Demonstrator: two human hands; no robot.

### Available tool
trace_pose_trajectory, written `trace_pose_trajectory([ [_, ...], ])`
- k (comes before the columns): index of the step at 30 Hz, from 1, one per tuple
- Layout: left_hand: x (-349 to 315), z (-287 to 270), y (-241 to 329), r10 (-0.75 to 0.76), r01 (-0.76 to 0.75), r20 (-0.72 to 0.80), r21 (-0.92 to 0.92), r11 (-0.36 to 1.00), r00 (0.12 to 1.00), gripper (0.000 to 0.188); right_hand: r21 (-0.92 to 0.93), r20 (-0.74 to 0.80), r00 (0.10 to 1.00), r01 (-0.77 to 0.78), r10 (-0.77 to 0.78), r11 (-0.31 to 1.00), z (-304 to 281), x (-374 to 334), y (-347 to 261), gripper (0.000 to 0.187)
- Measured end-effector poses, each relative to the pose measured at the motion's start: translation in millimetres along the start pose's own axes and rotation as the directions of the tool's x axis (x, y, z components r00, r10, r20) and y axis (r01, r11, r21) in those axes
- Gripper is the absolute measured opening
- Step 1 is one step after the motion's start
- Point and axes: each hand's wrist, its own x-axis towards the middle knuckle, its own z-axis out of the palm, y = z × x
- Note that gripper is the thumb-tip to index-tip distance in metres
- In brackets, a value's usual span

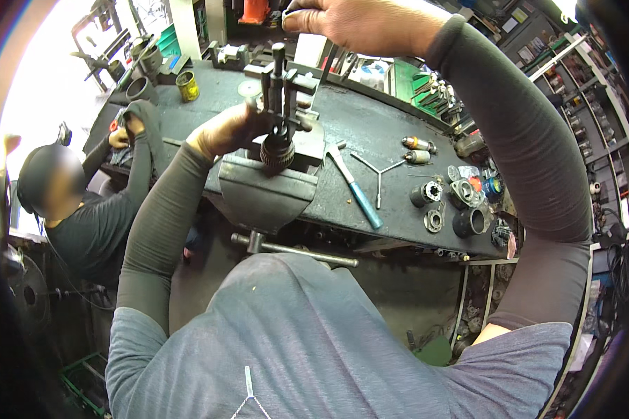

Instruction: The person uses a bearing press tool to install a bearing onto a gear shaft. They tighten the press, use a hammer to tap the assembly, and then remove the bearing. The person repeats the process to install another bearing onto the shaft.

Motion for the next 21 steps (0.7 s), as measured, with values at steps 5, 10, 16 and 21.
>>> trace_pose_trajectory([
  [5, 4.7, 3.7, 1.1, -0.036, 0.032, -0.044, -0.080, 0.996, 0.998, 0.115, 0.049, 0.004, 0.988, 0.154, -0.155, 0.987, 10.8, -4.5, 1.7, 0.034],
  [10, 8.6, 11.2, 3.8, -0.100, 0.060, -0.163, -0.233, 0.971, 0.982, 0.122, -0.028, 0.054, 0.987, 0.153, -0.151, 0.988, 13.8, 5.9, 0.8, 0.034],
  [16, 5.4, 0.9, -8.9, -0.042, 0.048, 0.033, -0.219, 0.974, 0.999, 0.107, -0.006, 0.091, 0.981, 0.173, -0.171, 0.985, 12.6, 14.6, 9.2, 0.038],
  [21, 10.4, 11.7, -14.7, 0.055, -0.095, -0.282, -0.127, 0.987, 0.958, 0.086, -0.094, 0.140, 0.990, 0.007, 0.006, 0.996, 1.1, 15.3, 0.6, 0.038],
])
